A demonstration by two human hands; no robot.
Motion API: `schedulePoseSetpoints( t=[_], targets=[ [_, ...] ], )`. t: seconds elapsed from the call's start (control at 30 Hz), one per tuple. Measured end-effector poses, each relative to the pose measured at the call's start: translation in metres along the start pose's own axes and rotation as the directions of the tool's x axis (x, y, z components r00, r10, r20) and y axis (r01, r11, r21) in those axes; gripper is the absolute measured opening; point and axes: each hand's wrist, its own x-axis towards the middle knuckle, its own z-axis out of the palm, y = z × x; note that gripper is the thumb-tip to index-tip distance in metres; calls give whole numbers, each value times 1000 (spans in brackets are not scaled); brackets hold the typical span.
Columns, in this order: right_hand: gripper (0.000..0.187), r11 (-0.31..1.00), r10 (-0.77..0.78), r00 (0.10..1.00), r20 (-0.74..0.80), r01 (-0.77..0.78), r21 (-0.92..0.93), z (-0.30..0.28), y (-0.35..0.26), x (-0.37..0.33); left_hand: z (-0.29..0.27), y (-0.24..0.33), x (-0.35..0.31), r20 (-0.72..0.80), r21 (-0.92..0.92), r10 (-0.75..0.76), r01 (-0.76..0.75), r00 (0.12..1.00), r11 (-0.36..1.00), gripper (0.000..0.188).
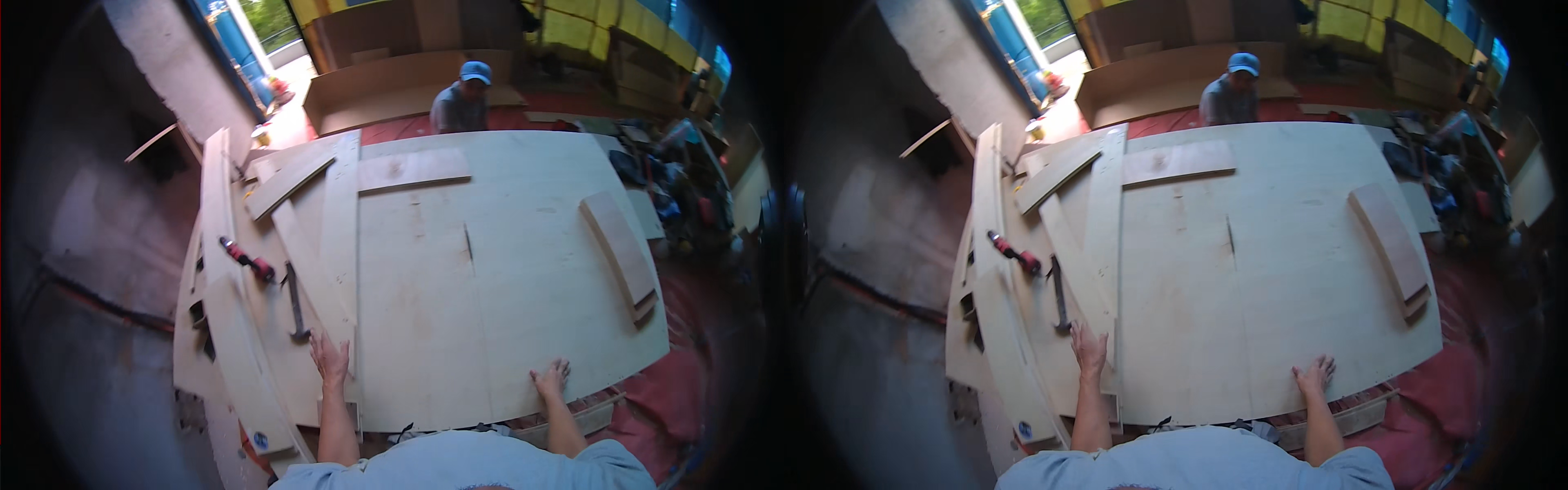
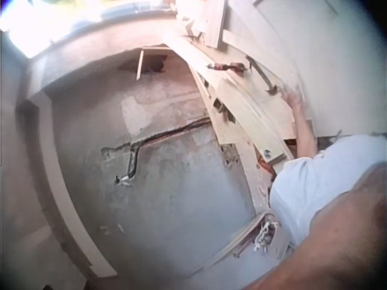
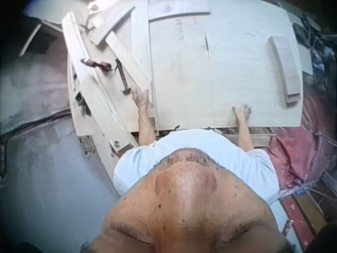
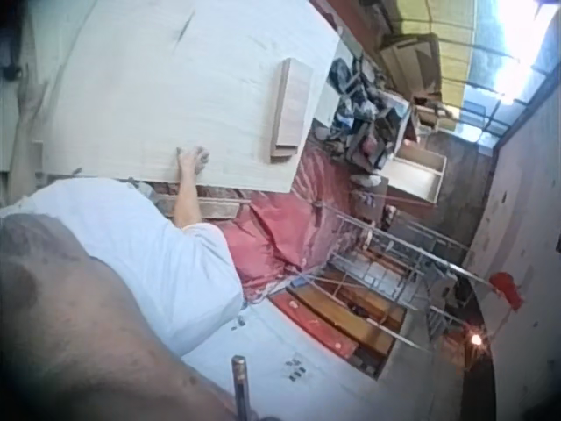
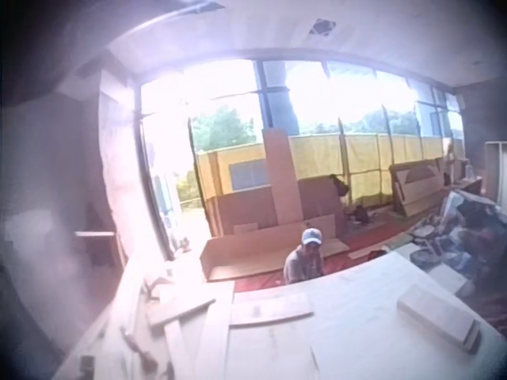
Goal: The person places a wooden slat diagonally across a wooden frame on a work table, then uses a drill to drive a screw into the slat, securing it to the frame.
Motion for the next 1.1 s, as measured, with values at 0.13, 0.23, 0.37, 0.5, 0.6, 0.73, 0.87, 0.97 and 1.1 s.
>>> schedulePoseSetpoints(
  t=[0.13,0.23,0.37,0.5,0.6,0.73,0.87,0.97,1.1],
  targets=[
    [112,1000,16,999,31,-16,-11,2,3,3,-23,-48,-80,72,138,-362,350,929,926,119],
    [112,999,22,998,56,-21,-33,-6,-6,4,-16,-85,-118,375,207,-412,359,830,910,125],
    [112,994,58,993,103,-48,-94,-19,-9,5,-17,-70,-133,368,305,-355,250,860,919,126],
    [112,993,76,988,134,-64,-94,-29,-8,6,-32,-46,-120,453,391,-414,242,790,888,125],
    [112,993,76,986,146,-62,-100,-34,-4,5,-33,-34,-133,401,375,-456,312,794,873,129],
    [111,990,-5,992,126,22,-140,-27,2,1,-28,-49,-141,326,310,-551,464,769,830,141],
    [110,971,-116,984,139,141,-191,-16,-1,-6,-20,-117,-138,334,322,-509,412,793,853,146],
    [109,974,-69,994,87,86,-212,-15,16,4,-15,-58,-133,396,351,-473,346,787,870,141],
    [109,953,-115,989,93,136,-270,-2,16,8,-31,-60,-146,379,385,-500,358,779,851,136]
  ],
)
